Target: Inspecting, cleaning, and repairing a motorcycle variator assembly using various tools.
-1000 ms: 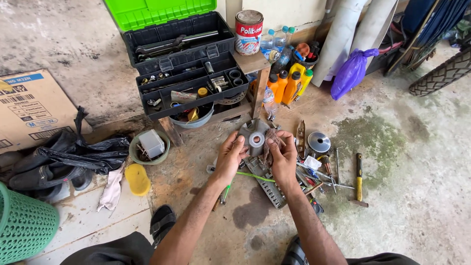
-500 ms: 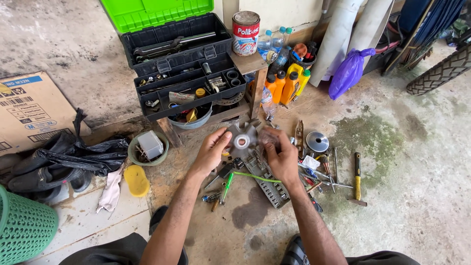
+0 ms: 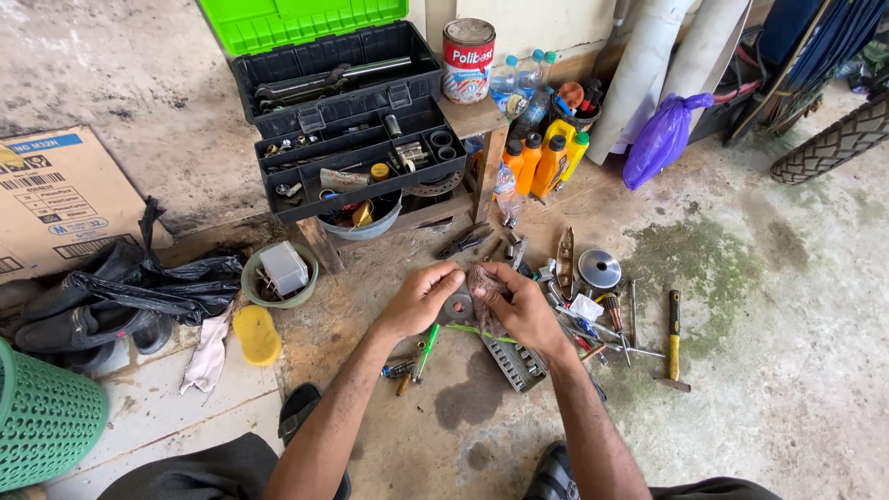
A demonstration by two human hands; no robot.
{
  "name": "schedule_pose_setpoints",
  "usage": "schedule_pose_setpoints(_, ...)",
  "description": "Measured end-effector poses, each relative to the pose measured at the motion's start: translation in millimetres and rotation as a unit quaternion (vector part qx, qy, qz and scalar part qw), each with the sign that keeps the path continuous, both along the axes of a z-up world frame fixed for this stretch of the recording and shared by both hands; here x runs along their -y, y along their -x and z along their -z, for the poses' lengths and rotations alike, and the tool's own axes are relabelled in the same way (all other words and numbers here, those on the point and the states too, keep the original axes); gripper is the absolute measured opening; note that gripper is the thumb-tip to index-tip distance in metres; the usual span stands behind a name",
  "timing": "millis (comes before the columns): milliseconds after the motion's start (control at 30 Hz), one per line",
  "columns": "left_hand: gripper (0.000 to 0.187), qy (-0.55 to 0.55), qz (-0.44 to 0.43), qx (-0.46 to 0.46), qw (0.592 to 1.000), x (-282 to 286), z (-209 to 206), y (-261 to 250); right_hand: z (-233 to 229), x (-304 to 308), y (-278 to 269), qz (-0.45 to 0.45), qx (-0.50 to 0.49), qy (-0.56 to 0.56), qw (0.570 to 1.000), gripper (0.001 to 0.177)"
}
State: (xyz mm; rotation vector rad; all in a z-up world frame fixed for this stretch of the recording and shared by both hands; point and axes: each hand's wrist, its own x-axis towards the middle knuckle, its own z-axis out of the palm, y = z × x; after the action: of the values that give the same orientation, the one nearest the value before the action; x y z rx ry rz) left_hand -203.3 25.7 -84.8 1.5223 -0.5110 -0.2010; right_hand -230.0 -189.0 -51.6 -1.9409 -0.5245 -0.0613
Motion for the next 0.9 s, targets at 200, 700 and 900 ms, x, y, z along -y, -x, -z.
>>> schedule_pose_setpoints(200,0.036,-0.081,-0.017,-0.006,0.997,-1.9,4.8,-4.8,-31.9,3.0,3.8,-0.091,-0.099,0.041,0.990,0.040)
schedule_pose_setpoints(700,0.073,-0.054,-0.083,-0.165,0.981,28.4,-12.8,9.8,21.0,-40.3,-2.0,0.173,0.101,0.082,0.976,0.041)
schedule_pose_setpoints(900,0.083,0.069,-0.068,-0.256,0.962,38.4,-17.0,16.8,8.2,-53.0,10.7,0.180,0.187,0.108,0.960,0.041)
